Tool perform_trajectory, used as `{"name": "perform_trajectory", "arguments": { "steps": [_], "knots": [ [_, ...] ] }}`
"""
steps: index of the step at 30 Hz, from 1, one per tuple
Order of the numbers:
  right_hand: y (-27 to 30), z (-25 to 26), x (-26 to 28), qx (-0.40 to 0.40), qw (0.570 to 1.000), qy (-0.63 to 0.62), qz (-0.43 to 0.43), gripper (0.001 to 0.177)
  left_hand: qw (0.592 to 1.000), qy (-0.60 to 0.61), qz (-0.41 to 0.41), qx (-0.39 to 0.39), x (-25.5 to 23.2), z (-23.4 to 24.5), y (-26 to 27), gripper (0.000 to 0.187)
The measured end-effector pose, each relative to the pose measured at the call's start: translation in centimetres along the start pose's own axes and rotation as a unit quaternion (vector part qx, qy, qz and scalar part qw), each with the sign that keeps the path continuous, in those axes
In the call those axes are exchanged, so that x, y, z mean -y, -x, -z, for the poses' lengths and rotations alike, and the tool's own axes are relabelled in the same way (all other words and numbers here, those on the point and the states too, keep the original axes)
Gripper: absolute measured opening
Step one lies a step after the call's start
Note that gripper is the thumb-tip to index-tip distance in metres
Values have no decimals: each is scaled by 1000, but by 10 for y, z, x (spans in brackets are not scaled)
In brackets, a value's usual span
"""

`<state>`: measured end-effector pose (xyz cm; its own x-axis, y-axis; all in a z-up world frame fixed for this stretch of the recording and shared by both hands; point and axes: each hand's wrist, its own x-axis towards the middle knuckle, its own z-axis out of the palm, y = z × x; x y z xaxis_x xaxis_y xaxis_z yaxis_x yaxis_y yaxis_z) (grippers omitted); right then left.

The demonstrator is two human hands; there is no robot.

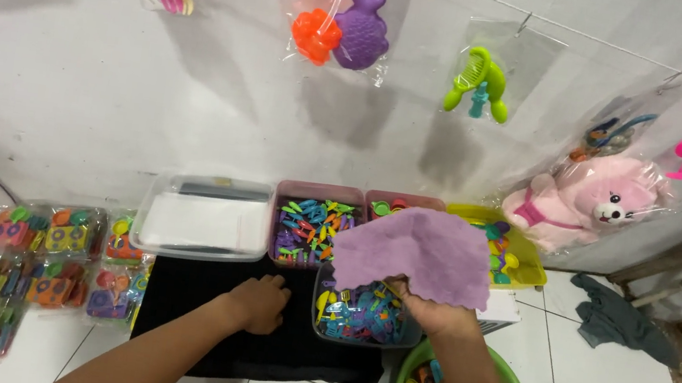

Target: Cleaning small plastic toys with a cloth and then placing them into small plastic bags.

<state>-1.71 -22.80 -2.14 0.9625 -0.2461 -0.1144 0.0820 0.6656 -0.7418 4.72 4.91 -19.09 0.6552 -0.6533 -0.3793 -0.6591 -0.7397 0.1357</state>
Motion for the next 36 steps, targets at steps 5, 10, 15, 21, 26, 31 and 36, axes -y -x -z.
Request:
{"name": "perform_trajectory", "arguments": {
  "steps": [5,10,15,21,26,31,36],
  "knots": [
    [5,-11,7,-7,1000,-9,-5,30,994,106,11,6,-22,70,40,32],
    [10,-16,4,-14,1000,-18,-10,32,917,389,84,-7,-68,144,77,48],
    [15,-28,-3,-23,999,-28,-17,34,437,877,-197,-46,-81,135,66,66],
    [-4,-6,-9,28,978,19,-206,31,332,923,-187,-52,-106,161,81,101],
    [-11,-8,0,30,972,149,-181,27,349,925,-111,-98,-112,161,74,85],
    [-14,-15,4,66,954,253,-147,26,359,927,57,-96,-99,169,64,59],
    [-65,24,18,126,857,499,-14,68,352,907,156,-171,-95,182,69,43]
  ]
}}
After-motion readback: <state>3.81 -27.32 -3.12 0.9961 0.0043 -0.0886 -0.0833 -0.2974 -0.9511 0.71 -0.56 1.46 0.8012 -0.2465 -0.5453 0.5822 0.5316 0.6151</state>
